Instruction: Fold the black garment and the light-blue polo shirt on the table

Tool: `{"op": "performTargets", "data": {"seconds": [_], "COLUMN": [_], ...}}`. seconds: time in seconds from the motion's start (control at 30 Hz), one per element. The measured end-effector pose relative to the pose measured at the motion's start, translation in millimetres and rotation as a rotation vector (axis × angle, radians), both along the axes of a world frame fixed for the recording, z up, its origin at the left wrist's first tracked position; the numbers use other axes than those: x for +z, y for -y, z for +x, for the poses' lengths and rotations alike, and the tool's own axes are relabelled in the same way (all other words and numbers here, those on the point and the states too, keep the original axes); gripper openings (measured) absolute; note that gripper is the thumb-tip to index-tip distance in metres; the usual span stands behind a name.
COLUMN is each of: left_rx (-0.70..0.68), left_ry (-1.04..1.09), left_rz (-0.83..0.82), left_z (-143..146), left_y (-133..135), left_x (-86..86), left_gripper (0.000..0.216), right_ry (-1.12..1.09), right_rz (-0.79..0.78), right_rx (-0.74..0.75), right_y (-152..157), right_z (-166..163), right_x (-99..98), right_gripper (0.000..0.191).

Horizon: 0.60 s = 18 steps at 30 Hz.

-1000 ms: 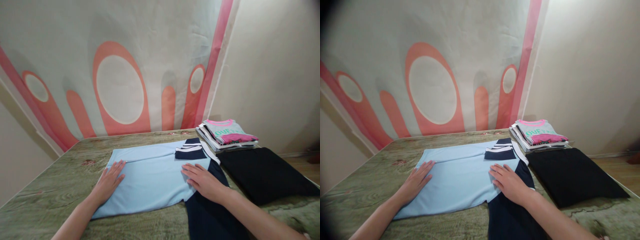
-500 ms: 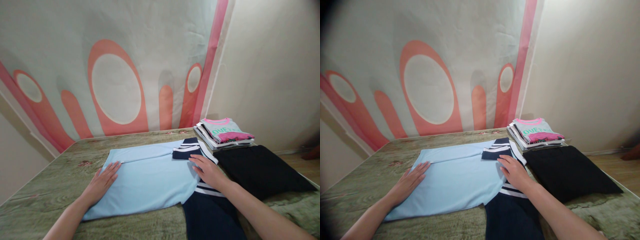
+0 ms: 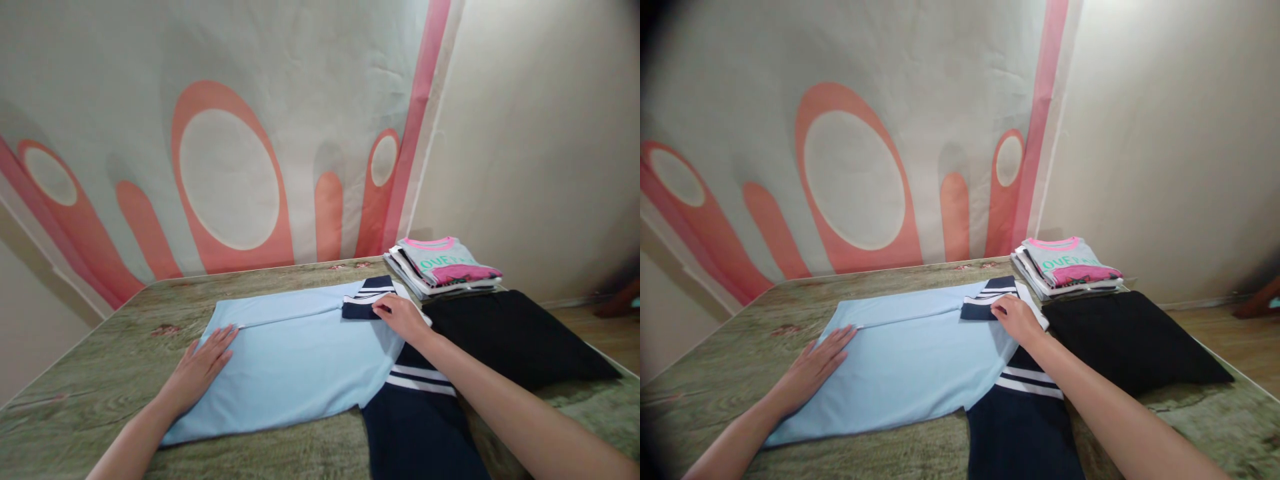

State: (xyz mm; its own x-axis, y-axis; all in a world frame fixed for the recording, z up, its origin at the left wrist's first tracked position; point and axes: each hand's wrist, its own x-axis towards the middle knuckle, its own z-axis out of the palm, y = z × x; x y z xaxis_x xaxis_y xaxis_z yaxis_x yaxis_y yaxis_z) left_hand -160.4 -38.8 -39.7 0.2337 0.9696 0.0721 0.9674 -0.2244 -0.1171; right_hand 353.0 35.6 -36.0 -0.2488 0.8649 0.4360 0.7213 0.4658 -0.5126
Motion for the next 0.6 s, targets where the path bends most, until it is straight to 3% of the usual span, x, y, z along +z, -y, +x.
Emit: {"op": "performTargets", "data": {"seconds": [0.2, 0.5, 0.6], "left_rx": [-0.005, 0.000, -0.006], "left_ry": [0.013, 0.038, 0.048], "left_rz": [0.016, -0.005, 0.008], "left_z": [0, 3, 2], "left_y": [0, 1, 1], "left_x": [0.2, 2.7, 2.7], "left_gripper": [0.051, 0.051, 0.051], "right_ry": [0.028, 0.056, 0.118], "right_rz": [-0.002, 0.026, 0.109], "right_rx": [-0.065, -0.134, -0.250], "right_y": [-6, -5, -2], "right_z": [-3, -4, 13], "right_x": [-16.9, -12.3, -1.4], "right_gripper": [0.013, 0.021, 0.023]}}
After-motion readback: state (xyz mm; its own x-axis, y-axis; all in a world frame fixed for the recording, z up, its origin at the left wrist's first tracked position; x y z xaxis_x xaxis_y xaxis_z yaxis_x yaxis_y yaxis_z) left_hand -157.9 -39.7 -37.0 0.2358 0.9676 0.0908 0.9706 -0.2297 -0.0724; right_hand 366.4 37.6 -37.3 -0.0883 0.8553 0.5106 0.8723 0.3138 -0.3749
